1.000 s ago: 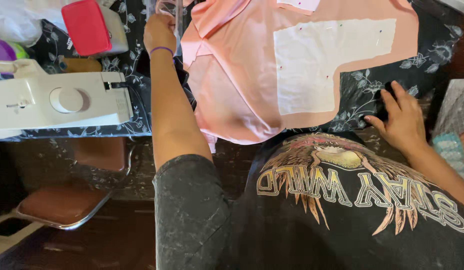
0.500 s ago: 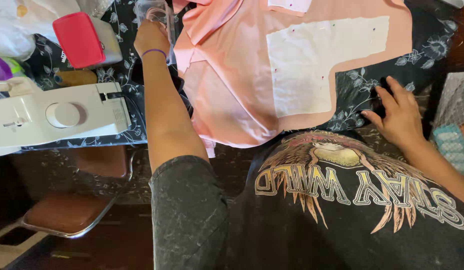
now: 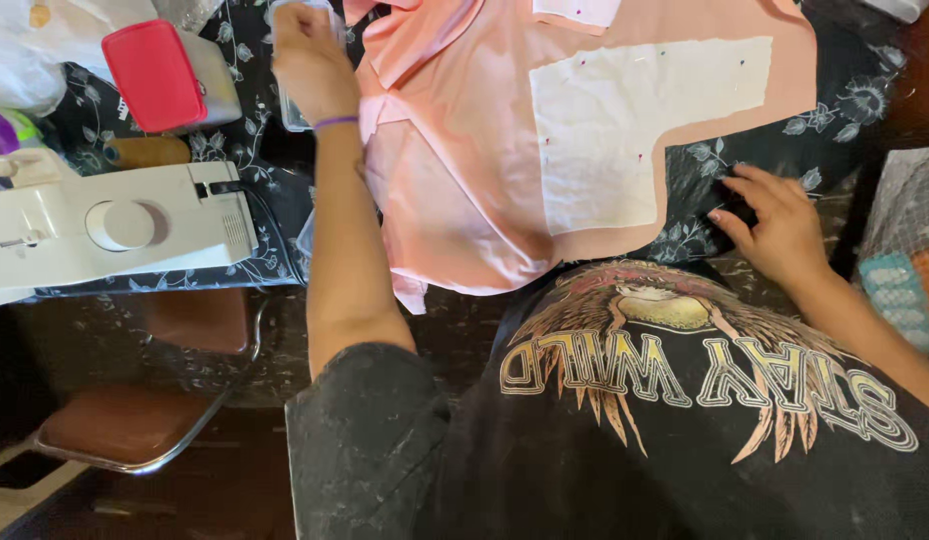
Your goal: The person pins a white pattern piece onto a peach-colored fabric and then uses scissors to cut the fabric along the pattern's edges. The person adjusts the fabric and pattern during the process to ensure accurate cutting.
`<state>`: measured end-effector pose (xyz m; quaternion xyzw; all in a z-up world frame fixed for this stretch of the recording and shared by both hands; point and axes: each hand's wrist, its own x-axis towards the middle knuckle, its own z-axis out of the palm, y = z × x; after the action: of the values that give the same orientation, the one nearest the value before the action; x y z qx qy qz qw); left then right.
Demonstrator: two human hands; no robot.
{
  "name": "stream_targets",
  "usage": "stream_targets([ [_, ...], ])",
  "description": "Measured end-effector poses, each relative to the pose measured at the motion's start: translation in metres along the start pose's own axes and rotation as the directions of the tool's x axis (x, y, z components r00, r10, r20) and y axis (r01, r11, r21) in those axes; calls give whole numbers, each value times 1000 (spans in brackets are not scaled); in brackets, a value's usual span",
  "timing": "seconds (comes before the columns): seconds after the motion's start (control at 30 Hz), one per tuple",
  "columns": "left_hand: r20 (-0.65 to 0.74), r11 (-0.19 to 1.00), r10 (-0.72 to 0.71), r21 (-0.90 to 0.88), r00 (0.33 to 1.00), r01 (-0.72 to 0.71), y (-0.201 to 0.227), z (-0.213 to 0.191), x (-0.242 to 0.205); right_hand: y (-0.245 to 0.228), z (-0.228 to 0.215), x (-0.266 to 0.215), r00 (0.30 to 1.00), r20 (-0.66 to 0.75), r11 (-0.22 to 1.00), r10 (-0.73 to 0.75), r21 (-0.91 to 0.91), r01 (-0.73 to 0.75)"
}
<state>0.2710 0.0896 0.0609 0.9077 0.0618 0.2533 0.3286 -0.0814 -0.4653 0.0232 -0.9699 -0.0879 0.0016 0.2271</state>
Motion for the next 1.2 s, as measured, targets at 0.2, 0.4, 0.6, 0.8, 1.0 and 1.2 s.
stream_targets([
  [0.2,651,698,87,-580,754,420,131,21,-210,-94,-38,70,961,211,766,181,583,-272],
  [0.4,960,634,-27,-198,278,747,158,54,-327,-79,40,71,961,198,807,192,525,-270],
  [0.6,975,440,-203,10,89,898,132,77,-370,-80,49,62,935,336,829,109,489,-272],
  [0.8,948,553,-290,54,131,832,171,20,-334,-89,41,64,945,325,908,25,388,-158],
  [1.0,753,975,214,-200,622,-94,128,17,-364,-57,76,56,917,318,872,241,345,-349],
  [1.2,528,742,653,-304,543,-597,86,40,-407,-71,88,56,955,222,892,196,363,-268],
])
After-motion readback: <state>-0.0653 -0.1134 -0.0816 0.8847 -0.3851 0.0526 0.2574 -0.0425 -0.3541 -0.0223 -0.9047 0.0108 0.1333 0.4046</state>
